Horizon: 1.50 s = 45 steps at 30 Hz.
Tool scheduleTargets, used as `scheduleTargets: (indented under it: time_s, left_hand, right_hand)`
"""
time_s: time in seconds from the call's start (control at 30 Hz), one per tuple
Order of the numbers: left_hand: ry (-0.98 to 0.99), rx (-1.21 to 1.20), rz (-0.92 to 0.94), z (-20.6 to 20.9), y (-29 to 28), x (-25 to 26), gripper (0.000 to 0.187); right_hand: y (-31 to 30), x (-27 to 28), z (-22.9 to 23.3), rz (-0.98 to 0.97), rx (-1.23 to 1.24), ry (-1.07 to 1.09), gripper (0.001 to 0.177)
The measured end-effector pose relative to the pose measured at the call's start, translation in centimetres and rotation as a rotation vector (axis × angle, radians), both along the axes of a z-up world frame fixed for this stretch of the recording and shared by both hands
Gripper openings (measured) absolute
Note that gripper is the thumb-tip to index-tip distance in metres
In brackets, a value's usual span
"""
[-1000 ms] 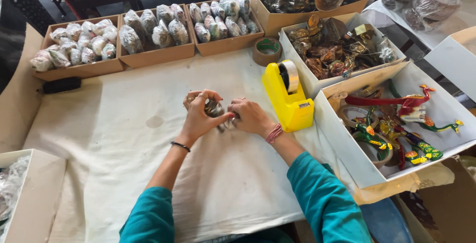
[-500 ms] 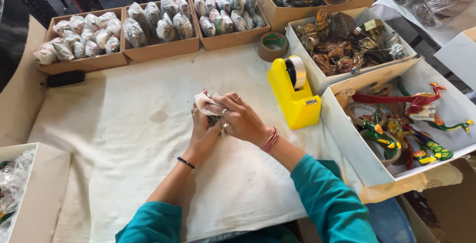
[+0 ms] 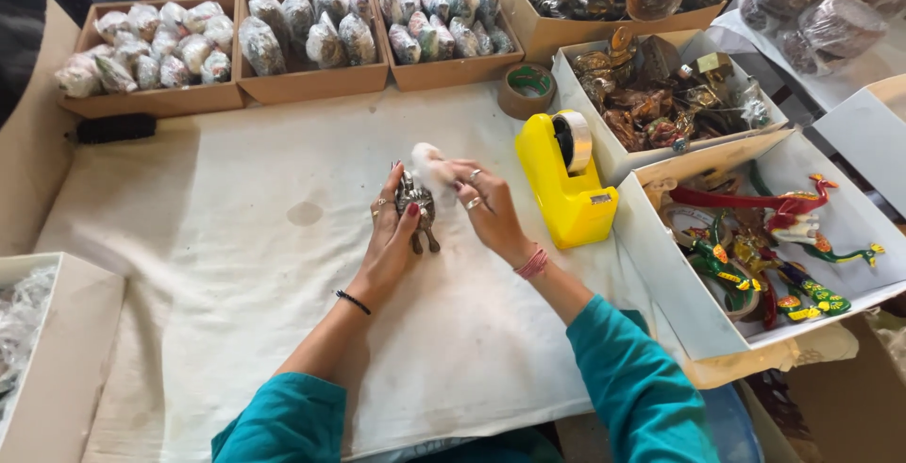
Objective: The person wipes a metal statuette by hand using a white cloth, cleaning various parts of the figure.
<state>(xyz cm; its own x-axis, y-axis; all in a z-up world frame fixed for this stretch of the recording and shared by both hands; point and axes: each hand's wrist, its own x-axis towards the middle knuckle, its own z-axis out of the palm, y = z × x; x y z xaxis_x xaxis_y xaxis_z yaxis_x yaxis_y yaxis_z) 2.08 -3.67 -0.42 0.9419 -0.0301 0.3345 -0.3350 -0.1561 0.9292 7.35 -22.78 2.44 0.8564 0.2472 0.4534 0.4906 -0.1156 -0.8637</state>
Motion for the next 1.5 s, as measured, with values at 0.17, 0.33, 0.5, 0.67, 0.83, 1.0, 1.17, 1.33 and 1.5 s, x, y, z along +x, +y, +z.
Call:
scheduleTargets:
  time_s: [0.17, 0.33, 0.5, 0.67, 0.83, 1.0, 1.17, 1.33, 1.5]
  left_hand:
    - [-0.031, 0.054, 0.060, -1.8, -0.1, 0.7, 0.066]
    - [-0.107, 0.127, 0.098, -2.7, 0.0, 0.9, 0.068]
    - [-0.343, 0.188, 0.185, 0.9, 0.4, -0.7, 0.074]
    - [-0.347, 0.123, 0.150, 0.7, 1.5, -0.2, 0.037]
    - [-0.403, -0.009, 0.123, 0.8, 2.2, 0.2, 0.017]
    - [-0.433, -0.090, 0.163, -0.3, 2.0, 0.5, 0.012]
    - [-0.318, -0.165, 0.156, 1.3, 1.6, -0.5, 0.016]
    - [-0.192, -0.156, 0.014, 2.3, 0.9, -1.5, 0.056]
    - [-0.305, -0.013, -0.088, 3.3, 1.1, -1.4, 0.074]
  right_hand:
    - [2.4, -3.7, 1.2, 0.070, -0.203, -0.444, 0.042]
    - [2.7, -3.6, -1.8, -0.091, -0.167, -0.279, 0.039]
    - [3.6, -4.9, -1.0, -0.081, -0.294, 0.106, 0.035]
    - [3.0, -4.5, -2.3, -0.013, -0.303, -0.165, 0.037]
    - [2.8, -4.9, -1.3, -0.007, -0.521, -0.320, 0.027]
    - [2.3, -4.2, -1.1, 0.063, -0.603, -0.458, 0.022]
    - [1.5, -2.3, -1.1, -0.120, -0.548, -0.365, 0.011]
    - [2.4, -4.0, -0.6, 0.076, -0.135, -0.144, 0.048]
    - [3.1, -3.0, -3.8, 0.271, -0.001, 0.015, 0.070]
